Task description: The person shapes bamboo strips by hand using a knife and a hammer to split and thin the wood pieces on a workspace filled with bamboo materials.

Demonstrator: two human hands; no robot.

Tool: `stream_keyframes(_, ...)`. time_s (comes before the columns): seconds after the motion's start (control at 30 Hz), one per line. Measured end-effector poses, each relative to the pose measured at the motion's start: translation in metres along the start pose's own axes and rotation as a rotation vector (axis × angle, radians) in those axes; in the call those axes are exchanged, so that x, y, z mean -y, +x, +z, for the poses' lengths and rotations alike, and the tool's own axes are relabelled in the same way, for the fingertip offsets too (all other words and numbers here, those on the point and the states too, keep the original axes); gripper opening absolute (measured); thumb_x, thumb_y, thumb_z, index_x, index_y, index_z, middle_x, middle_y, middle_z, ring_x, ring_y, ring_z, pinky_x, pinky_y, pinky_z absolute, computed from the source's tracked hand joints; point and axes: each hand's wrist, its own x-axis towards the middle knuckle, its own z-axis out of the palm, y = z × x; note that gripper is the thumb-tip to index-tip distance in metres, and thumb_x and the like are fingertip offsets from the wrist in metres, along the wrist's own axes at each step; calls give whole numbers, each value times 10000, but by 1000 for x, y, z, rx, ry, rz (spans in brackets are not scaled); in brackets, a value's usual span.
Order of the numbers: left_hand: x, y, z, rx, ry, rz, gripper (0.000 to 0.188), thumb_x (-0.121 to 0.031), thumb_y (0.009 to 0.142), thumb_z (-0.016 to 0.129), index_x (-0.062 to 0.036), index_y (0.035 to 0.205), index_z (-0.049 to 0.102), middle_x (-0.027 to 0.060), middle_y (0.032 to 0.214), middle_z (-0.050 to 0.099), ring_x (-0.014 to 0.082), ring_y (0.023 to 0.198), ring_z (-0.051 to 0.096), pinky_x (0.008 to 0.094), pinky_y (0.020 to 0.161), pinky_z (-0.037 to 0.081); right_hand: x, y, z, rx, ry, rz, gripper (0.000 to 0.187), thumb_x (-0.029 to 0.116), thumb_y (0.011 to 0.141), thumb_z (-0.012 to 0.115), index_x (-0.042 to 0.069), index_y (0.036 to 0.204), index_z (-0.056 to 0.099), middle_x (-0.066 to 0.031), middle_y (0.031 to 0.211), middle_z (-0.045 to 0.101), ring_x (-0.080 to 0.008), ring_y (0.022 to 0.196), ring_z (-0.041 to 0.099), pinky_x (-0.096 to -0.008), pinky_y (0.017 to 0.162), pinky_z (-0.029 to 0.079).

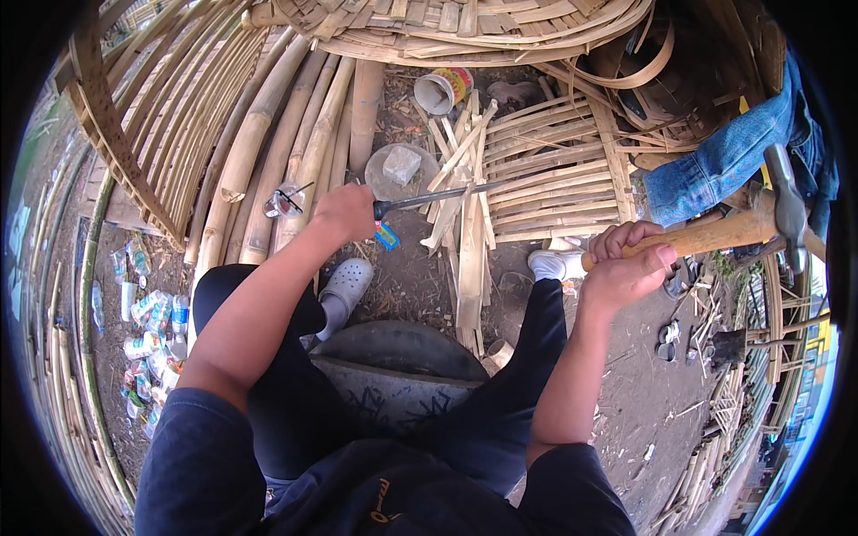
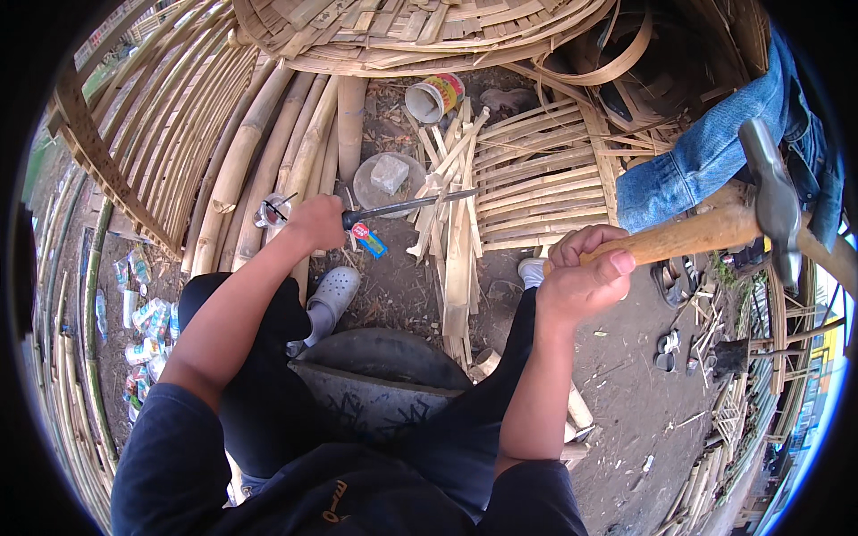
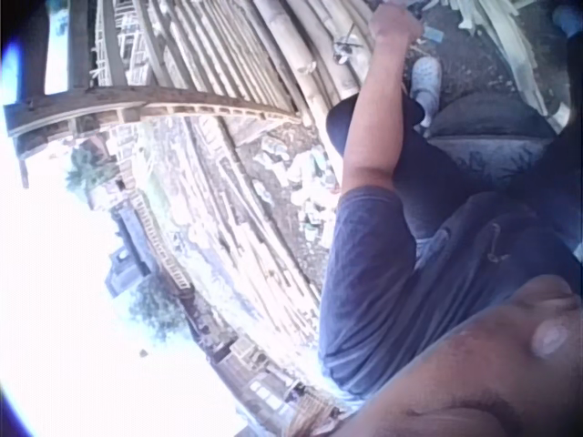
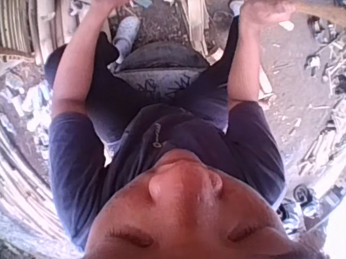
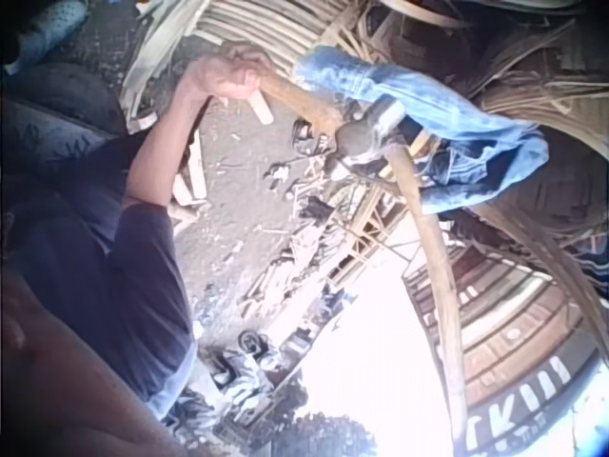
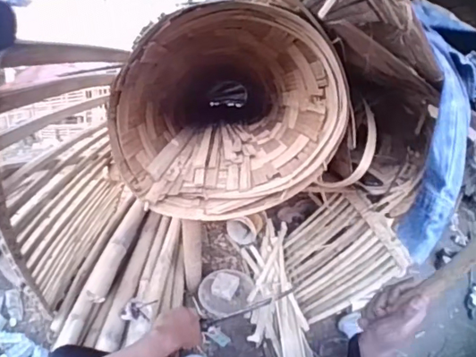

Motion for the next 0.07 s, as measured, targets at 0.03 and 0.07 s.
stream_keyframes(0.03, -3, 3, 0, -24, 3, 11, 274, -139, 744, 561, 11, 956, 649, 209, 979, 670, 325, 960, 656, 406, 842, 527, -24, -14, 1, -99, 23, -76, 635, 651, 912, 391, 38, 745, 360, -6, 540, 329, -92, 422, 287, -224, 383, 237)
stream_keyframes(0.07, 1, 3, 3, -39, 11, 2, 277, -137, 743, 561, 10, 961, 648, 207, 981, 670, 326, 961, 656, 406, 844, 527, -26, -16, 1, -98, 28, -64, 635, 651, 912, 391, 38, 745, 360, -6, 540, 329, -92, 422, 287, -224, 383, 237)
